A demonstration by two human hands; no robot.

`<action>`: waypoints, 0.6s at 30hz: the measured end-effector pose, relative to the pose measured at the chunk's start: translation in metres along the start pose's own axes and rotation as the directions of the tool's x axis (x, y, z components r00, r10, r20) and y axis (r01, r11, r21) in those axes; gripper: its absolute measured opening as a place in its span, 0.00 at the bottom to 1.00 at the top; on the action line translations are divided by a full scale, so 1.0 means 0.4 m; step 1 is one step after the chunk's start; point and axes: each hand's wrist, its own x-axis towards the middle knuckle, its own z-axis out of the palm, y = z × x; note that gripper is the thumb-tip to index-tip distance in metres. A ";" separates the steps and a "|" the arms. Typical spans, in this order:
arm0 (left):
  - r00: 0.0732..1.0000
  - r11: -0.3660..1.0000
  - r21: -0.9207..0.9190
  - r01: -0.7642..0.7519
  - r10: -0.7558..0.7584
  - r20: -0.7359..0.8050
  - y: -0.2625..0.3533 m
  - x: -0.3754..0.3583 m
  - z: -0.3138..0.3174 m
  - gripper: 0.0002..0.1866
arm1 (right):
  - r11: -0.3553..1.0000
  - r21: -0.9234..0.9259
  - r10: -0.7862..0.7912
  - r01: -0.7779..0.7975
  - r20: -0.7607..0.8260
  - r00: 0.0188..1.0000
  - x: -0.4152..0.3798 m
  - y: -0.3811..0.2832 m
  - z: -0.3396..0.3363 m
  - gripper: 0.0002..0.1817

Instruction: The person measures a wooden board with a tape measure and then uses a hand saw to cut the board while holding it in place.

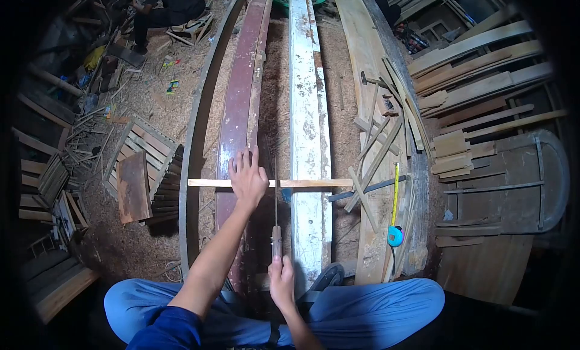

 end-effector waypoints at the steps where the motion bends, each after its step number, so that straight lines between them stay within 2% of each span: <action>1: 1.000 1.000 -0.003 0.000 0.000 -0.006 0.000 0.001 0.002 0.37 | 1.000 -0.002 -0.018 0.018 -0.031 0.999 0.011 -0.019 -0.001 0.20; 4: 1.000 1.000 -0.007 -0.018 0.018 -0.012 0.001 -0.005 0.001 0.37 | 0.996 -0.071 -0.062 0.059 -0.038 0.997 0.149 -0.111 0.025 0.22; 6: 1.000 1.000 -0.007 -0.027 0.027 -0.015 -0.006 -0.007 0.000 0.37 | 0.991 -0.008 -0.132 0.132 -0.043 0.990 0.230 -0.097 0.042 0.22; 7: 1.000 1.000 0.000 -0.024 0.024 -0.013 -0.005 -0.002 0.000 0.37 | 0.997 0.037 -0.066 0.067 -0.021 0.998 0.207 -0.125 0.042 0.22; 8: 1.000 1.000 0.003 -0.010 0.010 -0.010 -0.004 0.000 0.002 0.37 | 0.997 0.031 -0.068 0.069 -0.016 0.998 0.165 -0.118 0.039 0.22; 11: 1.000 1.000 -0.003 0.004 -0.004 -0.003 0.001 -0.002 0.000 0.37 | 0.996 -0.079 -0.054 0.049 -0.061 0.997 0.051 -0.046 0.010 0.23; 13: 0.999 1.000 -0.009 -0.004 0.003 -0.036 0.003 -0.006 0.005 0.37 | 1.000 0.021 0.010 -0.008 -0.100 0.995 0.060 -0.008 -0.004 0.21; 14: 0.997 1.000 -0.006 -0.022 0.021 -0.068 0.001 -0.008 0.004 0.36 | 0.995 0.103 -0.003 0.011 -0.081 0.997 0.108 -0.036 0.003 0.21; 16: 0.999 1.000 0.007 -0.027 0.027 -0.040 -0.002 -0.002 0.000 0.37 | 0.995 0.050 -0.087 0.090 -0.060 0.994 0.216 -0.082 0.042 0.22; 17: 1.000 0.999 0.013 -0.029 0.029 -0.011 -0.005 -0.004 -0.001 0.38 | 0.995 0.056 -0.081 0.085 -0.058 0.995 0.208 -0.077 0.046 0.22; 18: 0.999 0.999 0.016 -0.037 0.037 -0.009 -0.004 -0.006 -0.004 0.38 | 0.995 -0.021 -0.095 0.094 -0.058 0.994 0.201 -0.075 0.051 0.22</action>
